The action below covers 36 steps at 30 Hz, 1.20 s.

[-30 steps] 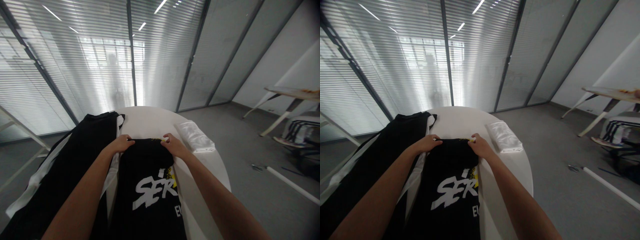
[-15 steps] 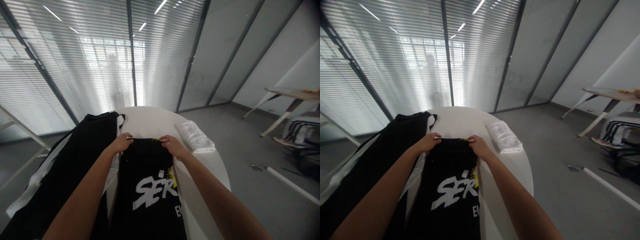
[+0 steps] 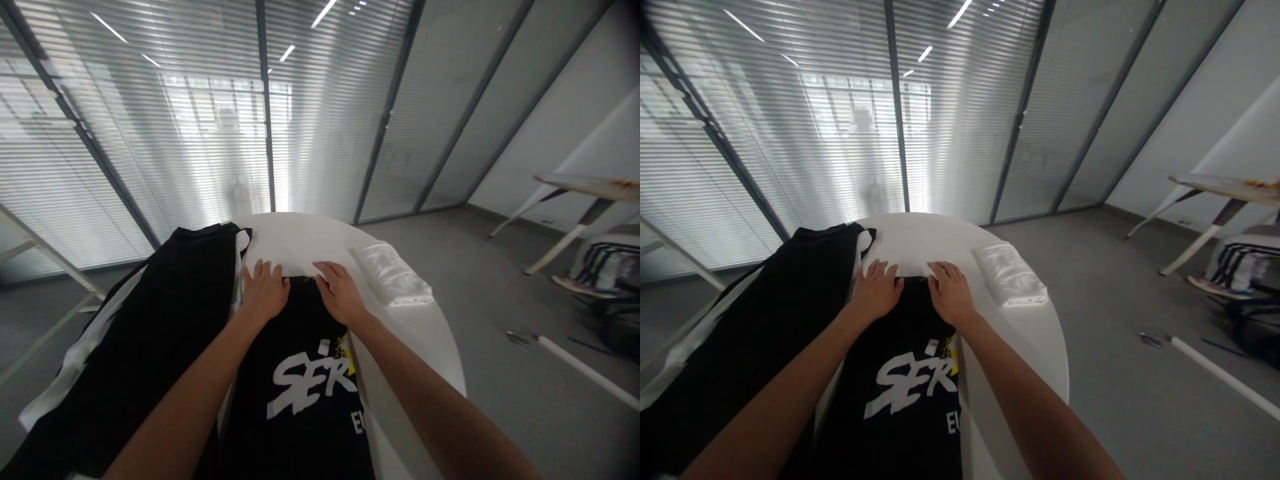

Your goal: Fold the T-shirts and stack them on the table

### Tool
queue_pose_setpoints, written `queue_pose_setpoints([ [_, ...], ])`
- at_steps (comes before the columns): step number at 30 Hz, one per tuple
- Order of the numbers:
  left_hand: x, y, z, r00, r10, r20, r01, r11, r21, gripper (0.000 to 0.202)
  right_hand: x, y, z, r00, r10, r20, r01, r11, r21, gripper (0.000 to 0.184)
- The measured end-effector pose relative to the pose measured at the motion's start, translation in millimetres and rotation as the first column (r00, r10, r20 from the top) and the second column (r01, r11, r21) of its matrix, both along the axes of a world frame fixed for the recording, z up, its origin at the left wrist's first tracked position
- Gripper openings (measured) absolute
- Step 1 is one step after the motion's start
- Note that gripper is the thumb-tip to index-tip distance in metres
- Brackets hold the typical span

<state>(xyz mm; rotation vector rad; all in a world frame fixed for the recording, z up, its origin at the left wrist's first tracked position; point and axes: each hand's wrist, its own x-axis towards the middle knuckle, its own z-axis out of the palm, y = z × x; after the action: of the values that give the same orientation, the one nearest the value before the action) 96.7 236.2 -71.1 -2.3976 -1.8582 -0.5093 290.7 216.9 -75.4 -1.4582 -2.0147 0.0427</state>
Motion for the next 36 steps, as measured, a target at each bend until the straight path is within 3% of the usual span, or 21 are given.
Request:
queue_pose_setpoints([
  [4,5.7,-2.4,-12.3,0.985,-0.174,0.0,0.173,0.979,-0.104,0.053,-4.4,-2.3,-15.0,0.98,0.091,0.179,-0.052,0.976,-0.213,0.051],
  [7,3.0,-0.5,-15.5,0.973,-0.23,-0.029,0.223,0.962,-0.156,0.056,-3.0,-1.9,-22.8,0.961,0.12,0.25,-0.044,0.956,-0.29,0.051],
  [15,-15.7,12.2,-16.1,0.987,-0.16,0.008,0.157,0.962,-0.223,0.066,-1.0,-1.0,-22.9,0.958,0.091,0.273,-0.009,0.958,-0.287,0.053],
  [23,-31.6,20.9,-2.3,0.986,-0.163,0.022,0.164,0.966,-0.2,0.051,-2.6,-0.4,-18.3,0.969,0.012,0.246,0.044,0.974,-0.221,0.047],
  [30,-59.7,36.7,-0.4,0.956,-0.186,0.227,0.244,0.933,-0.264,0.066,5.2,12.4,-16.1,0.973,-0.115,0.2,0.155,0.968,-0.198,0.036],
  [33,-61.5,40.3,0.6,0.931,-0.146,0.335,0.249,0.924,-0.291,0.056,9.5,18.4,-15.4,0.983,-0.136,0.127,0.16,0.964,-0.211,0.031],
  [36,-61.4,42.4,5.2,0.902,-0.058,0.428,0.221,0.914,-0.342,0.038,11.4,21.0,-11.6,0.996,-0.081,0.039,0.086,0.982,-0.168,0.029],
])
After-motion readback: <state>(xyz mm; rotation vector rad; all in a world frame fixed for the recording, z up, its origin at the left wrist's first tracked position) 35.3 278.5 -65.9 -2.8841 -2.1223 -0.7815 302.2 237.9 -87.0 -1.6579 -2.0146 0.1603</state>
